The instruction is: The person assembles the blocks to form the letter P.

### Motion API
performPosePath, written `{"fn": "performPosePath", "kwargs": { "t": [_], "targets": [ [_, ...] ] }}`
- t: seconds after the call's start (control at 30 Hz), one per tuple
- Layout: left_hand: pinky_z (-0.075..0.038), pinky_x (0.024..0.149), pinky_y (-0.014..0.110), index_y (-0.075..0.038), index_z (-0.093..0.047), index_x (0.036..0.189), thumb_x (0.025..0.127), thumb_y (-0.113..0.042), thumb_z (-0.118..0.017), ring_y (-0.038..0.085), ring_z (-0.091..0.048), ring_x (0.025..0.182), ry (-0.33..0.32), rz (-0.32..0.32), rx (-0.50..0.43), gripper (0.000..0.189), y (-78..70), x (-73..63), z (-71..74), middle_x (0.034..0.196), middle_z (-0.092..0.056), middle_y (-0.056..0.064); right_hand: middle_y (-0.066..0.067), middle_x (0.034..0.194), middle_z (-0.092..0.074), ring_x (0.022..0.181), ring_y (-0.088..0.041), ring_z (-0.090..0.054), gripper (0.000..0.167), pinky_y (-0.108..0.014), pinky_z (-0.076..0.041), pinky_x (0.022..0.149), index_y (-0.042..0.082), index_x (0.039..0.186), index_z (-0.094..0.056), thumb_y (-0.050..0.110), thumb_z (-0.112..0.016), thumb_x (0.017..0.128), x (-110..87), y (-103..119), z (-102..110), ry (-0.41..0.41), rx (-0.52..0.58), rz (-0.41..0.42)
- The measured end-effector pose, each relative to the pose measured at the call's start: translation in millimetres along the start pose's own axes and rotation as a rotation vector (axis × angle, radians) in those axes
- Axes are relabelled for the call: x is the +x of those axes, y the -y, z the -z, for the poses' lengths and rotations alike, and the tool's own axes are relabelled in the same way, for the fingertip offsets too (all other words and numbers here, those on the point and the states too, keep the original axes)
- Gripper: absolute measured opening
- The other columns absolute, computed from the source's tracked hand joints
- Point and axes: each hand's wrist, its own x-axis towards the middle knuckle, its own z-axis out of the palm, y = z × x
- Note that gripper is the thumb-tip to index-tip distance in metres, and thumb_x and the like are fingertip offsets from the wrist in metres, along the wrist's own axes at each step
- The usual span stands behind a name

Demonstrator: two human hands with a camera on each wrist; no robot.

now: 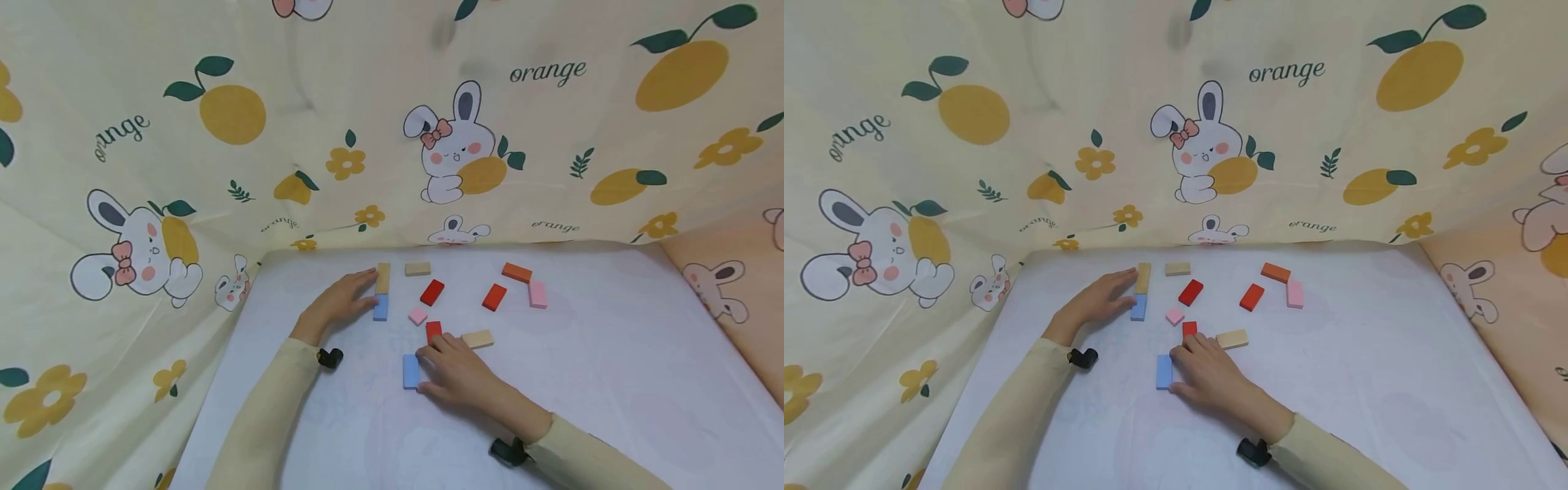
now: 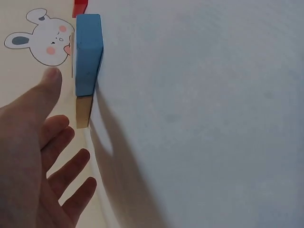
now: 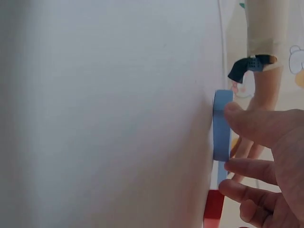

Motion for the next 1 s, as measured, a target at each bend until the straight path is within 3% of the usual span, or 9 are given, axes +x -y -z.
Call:
{"fn": "performPosePath", "kwargs": {
  "t": [0.57,0.83,1.0],
  "targets": [
    [-0.027,0.131,0.049,-0.016,-0.038,0.167,0.105,-0.053,-0.064,0.03,-0.036,0.158,0.042,-0.005,0.1,0.077,-7.6,3.2,7.6,0.174,-0.034,0.002,-0.006,0.122,-0.066,0.109,-0.022,-0.054,0.059,-0.043,-0.052,0.1,0.011,0.134,-0.071,0.046,-0.087,0.089,38.7,19.5,-6.8,0.027,0.032,-0.082],
    [-0.029,0.13,0.049,-0.015,-0.038,0.168,0.106,-0.052,-0.065,0.03,-0.037,0.158,0.042,-0.024,0.102,0.078,-5.7,5.5,6.9,0.174,-0.035,0.003,-0.006,0.125,-0.066,0.109,-0.022,-0.053,0.062,-0.041,-0.053,0.097,0.009,0.139,-0.07,0.046,-0.085,0.091,57.3,21.1,-13.7,0.023,0.058,-0.127],
    [-0.029,0.13,0.05,-0.013,-0.037,0.168,0.106,-0.05,-0.065,0.031,-0.037,0.158,0.043,-0.038,0.105,0.077,-6.1,5.9,6.7,0.174,-0.035,0.005,-0.008,0.129,-0.068,0.11,-0.024,-0.056,0.062,-0.044,-0.052,0.102,0.009,0.14,-0.07,0.045,-0.084,0.092,66.2,21.3,-17.6,0.022,0.043,-0.151]
  ]
}}
